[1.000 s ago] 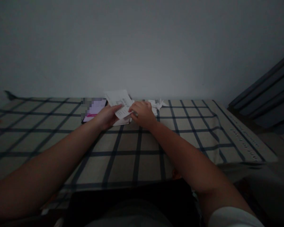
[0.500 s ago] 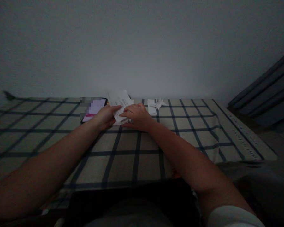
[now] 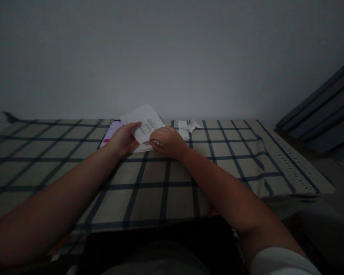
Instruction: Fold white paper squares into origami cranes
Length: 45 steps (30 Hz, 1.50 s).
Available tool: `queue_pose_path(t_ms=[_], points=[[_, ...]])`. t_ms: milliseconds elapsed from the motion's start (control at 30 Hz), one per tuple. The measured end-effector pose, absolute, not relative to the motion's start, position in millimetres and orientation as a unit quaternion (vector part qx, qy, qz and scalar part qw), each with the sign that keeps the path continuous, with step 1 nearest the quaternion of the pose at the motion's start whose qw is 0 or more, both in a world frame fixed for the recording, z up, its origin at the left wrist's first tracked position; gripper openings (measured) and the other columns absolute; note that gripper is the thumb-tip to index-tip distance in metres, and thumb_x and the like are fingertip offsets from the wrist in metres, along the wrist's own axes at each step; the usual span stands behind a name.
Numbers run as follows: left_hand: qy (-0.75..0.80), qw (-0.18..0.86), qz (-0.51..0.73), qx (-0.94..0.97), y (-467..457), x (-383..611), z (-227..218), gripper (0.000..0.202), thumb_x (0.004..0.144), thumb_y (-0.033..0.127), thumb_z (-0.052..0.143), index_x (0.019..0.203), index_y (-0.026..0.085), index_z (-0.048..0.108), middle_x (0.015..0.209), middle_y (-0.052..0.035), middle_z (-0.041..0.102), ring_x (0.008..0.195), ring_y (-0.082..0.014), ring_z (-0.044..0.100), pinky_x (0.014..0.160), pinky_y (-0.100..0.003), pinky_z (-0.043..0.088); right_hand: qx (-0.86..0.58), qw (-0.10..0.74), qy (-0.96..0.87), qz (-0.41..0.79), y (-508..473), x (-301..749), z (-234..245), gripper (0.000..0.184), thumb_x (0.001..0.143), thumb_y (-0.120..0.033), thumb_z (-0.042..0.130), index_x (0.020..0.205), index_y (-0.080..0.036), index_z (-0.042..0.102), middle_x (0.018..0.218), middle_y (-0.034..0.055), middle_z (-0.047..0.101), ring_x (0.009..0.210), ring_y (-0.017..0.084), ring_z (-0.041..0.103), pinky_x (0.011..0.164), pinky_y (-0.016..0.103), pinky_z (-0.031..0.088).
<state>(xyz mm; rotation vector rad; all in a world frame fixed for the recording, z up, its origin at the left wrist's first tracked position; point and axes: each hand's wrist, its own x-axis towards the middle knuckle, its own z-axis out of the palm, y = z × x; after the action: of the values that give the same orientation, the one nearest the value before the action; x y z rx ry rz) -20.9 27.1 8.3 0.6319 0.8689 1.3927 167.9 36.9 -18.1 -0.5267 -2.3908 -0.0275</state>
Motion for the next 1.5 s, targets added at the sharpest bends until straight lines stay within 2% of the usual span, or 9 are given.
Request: queue_pose_path(t_ms=[167, 400, 567, 767, 900, 1067, 1267, 1400, 1500], points=[[0.378, 0.598, 0.644, 0.29, 33, -21, 0, 0.025, 0.093, 0.014, 0.058, 0.116, 0.012, 0.066, 0.111, -0.0132, 0.077, 0.103, -0.0256, 0.075, 0.093, -0.04, 0.062, -0.226, 0.369, -0.9, 0.058, 38, 166, -18, 0.031, 0.1, -0.041, 0.054, 0.093, -0.018, 0.075, 0.104, 0.0088, 0.077, 0.102, 0.021, 0.067, 0.092, 0.037, 0.047], [0.38, 0.607, 0.619, 0.322, 29, -24, -2, 0.032, 0.087, 0.013, 0.065, 0.119, 0.013, 0.067, 0.114, -0.0126, 0.075, 0.095, -0.0226, 0.075, 0.079, -0.033, 0.064, -0.346, 0.513, -0.752, 0.226, 54, 168, -27, 0.026, 0.088, -0.04, 0.068, 0.096, -0.017, 0.077, 0.09, 0.0068, 0.074, 0.08, 0.018, 0.065, 0.073, 0.032, 0.052], [0.362, 0.616, 0.602, 0.357, 25, -23, -3, 0.037, 0.086, 0.014, 0.065, 0.123, 0.014, 0.066, 0.118, -0.0135, 0.074, 0.089, -0.0216, 0.074, 0.071, -0.032, 0.064, -0.369, 0.568, -0.711, 0.188, 62, 171, -27, 0.022, 0.081, -0.04, 0.074, 0.086, -0.019, 0.077, 0.105, 0.0106, 0.067, 0.098, 0.021, 0.063, 0.076, 0.033, 0.052], [0.353, 0.667, 0.558, 0.346, 20, -22, 2, 0.026, 0.092, 0.025, 0.062, 0.115, 0.012, 0.068, 0.112, -0.0145, 0.076, 0.089, -0.0218, 0.075, 0.082, -0.037, 0.063, -0.421, 0.526, -0.673, 0.305, 61, 169, -26, 0.025, 0.079, -0.041, 0.073, 0.087, -0.017, 0.075, 0.086, 0.006, 0.071, 0.082, 0.019, 0.064, 0.08, 0.035, 0.052], [0.327, 0.668, 0.539, 0.395, 19, -22, -2, 0.036, 0.091, 0.042, 0.068, 0.117, 0.017, 0.069, 0.122, -0.0141, 0.073, 0.107, -0.0271, 0.072, 0.095, -0.045, 0.059, -0.425, 0.559, -0.625, 0.342, 60, 166, -26, 0.032, 0.076, -0.046, 0.073, 0.089, -0.016, 0.072, 0.084, 0.0057, 0.071, 0.077, 0.018, 0.063, 0.076, 0.034, 0.053], [0.352, 0.638, 0.502, 0.466, 20, -18, -13, 0.035, 0.075, 0.027, 0.085, 0.105, 0.015, 0.074, 0.121, -0.0144, 0.074, 0.109, -0.0273, 0.072, 0.097, -0.043, 0.058, -0.405, 0.567, -0.621, 0.358, 59, 163, -28, 0.037, 0.077, -0.048, 0.072, 0.099, -0.018, 0.068, 0.086, 0.0053, 0.07, 0.078, 0.018, 0.064, 0.075, 0.034, 0.055], [0.39, 0.586, 0.55, 0.45, 23, -21, -13, 0.029, 0.075, 0.022, 0.083, 0.102, 0.015, 0.074, 0.113, -0.014, 0.077, 0.1, -0.0254, 0.075, 0.092, -0.04, 0.061, -0.339, 0.552, -0.643, 0.409, 55, 158, -30, 0.04, 0.082, -0.038, 0.07, 0.116, -0.021, 0.057, 0.095, 0.0051, 0.071, 0.084, 0.018, 0.068, 0.078, 0.033, 0.057], [0.396, 0.573, 0.563, 0.446, 23, -22, -10, 0.03, 0.075, 0.02, 0.081, 0.104, 0.015, 0.075, 0.114, -0.0132, 0.077, 0.098, -0.0246, 0.075, 0.088, -0.038, 0.062, -0.347, 0.55, -0.63, 0.425, 56, 160, -28, 0.057, 0.085, -0.044, 0.069, 0.133, -0.024, 0.048, 0.089, 0.0017, 0.069, 0.075, 0.016, 0.066, 0.065, 0.029, 0.055], [0.391, 0.567, 0.574, 0.444, 23, -22, -11, 0.03, 0.074, 0.02, 0.081, 0.104, 0.015, 0.075, 0.116, -0.0129, 0.077, 0.097, -0.024, 0.075, 0.087, -0.036, 0.062, -0.371, 0.541, -0.618, 0.433, 59, 163, -26, 0.049, 0.087, -0.052, 0.066, 0.124, -0.022, 0.056, 0.087, 0.0027, 0.069, 0.074, 0.015, 0.065, 0.06, 0.026, 0.052]])
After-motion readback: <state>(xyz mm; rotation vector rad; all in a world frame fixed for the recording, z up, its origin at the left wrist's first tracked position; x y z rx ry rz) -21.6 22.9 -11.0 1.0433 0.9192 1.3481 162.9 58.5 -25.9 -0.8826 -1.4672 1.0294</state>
